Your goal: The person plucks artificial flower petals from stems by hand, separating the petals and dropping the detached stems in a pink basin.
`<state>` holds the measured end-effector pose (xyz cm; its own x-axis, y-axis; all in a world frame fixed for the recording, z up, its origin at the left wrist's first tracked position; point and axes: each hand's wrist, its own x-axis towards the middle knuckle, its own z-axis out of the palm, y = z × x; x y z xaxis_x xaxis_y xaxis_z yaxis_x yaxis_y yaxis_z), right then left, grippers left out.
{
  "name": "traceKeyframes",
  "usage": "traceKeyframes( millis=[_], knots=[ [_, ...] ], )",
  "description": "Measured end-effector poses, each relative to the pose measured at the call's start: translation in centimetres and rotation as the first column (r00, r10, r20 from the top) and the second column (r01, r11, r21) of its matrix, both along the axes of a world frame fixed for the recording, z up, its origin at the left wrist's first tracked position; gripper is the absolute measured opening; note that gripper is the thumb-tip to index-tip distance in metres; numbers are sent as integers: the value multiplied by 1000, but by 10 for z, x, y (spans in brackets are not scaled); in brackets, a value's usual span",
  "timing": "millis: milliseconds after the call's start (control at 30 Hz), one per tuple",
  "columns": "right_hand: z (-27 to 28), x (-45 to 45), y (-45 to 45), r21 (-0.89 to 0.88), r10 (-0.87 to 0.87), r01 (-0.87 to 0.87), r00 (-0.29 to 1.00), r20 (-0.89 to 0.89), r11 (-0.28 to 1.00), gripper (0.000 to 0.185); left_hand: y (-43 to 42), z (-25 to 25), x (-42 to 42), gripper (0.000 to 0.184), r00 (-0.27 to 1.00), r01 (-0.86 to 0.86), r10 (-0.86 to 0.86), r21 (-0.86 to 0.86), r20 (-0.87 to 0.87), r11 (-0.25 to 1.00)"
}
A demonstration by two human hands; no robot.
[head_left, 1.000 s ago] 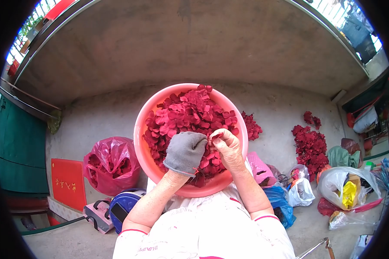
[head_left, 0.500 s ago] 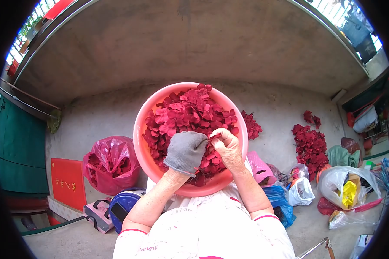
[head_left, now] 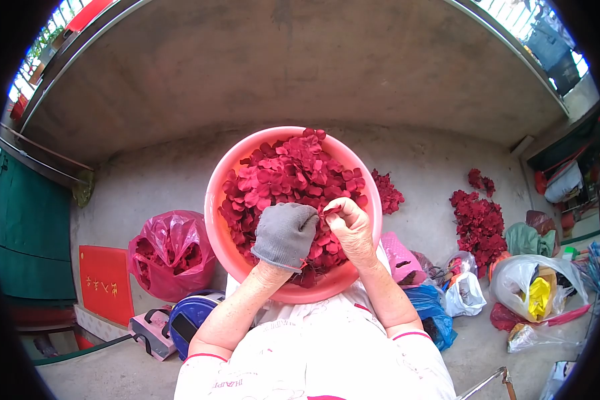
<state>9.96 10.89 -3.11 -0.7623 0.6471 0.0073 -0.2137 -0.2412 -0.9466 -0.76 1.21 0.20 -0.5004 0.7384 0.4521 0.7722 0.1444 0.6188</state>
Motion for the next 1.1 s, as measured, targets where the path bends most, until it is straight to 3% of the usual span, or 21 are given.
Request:
traceKeyframes(
  millis=[400,600,633,700,733,767,800,833,867,933,1000,1067,1100],
  knots=[
    [-3,1,1,89,3,-10,997,77,996,14,2,-2,0,10,991,25,-27,-20,-132,999],
    [-4,0,5,-1,70,-70,997,13,998,10,1,-2,1,10,999,40,-39,-65,22,997],
    [-3,1,7,-30,96,-97,995,-7,995,10,1,-4,3,8,970,-1,14,-52,244,999],
    [1,3,10,-138,48,-57,997,-67,989,12,1,-5,8,7,761,-86,100,-52,641,995],
    [2,3,13,-191,24,-42,995,-96,981,14,-1,18,5,15,589,24,179,-239,788,971],
    [0,6,18,-221,47,-95,976,-213,971,19,-4,9,-3,17,299,66,-72,55,951,996],
    [-3,6,22,-206,11,-53,980,-201,977,18,-9,-10,-12,20,-17,13,-342,342,940,940],
    [-6,6,23,-192,-26,-11,981,-191,981,17,-12,-27,-17,22,-303,-124,-580,572,756,811],
    [-7,5,23,-113,-1,-13,992,-125,993,17,-17,-37,-15,27,-285,-182,-594,566,752,804],
    [-12,5,18,44,29,-30,999,13,999,17,-17,-31,-17,29,84,30,-564,563,822,826],
    [-14,-1,4,12,120,-120,991,-54,993,23,-14,-19,-14,33,-245,-172,-596,570,765,803],
    [-11,-7,-13,19,162,-161,983,-88,987,30,-13,-16,-12,34,-314,-225,-643,603,699,766],
    [-13,-13,-18,281,81,-71,996,-24,957,31,-12,-16,-10,35,-352,-250,-661,614,663,748]
  ],
)
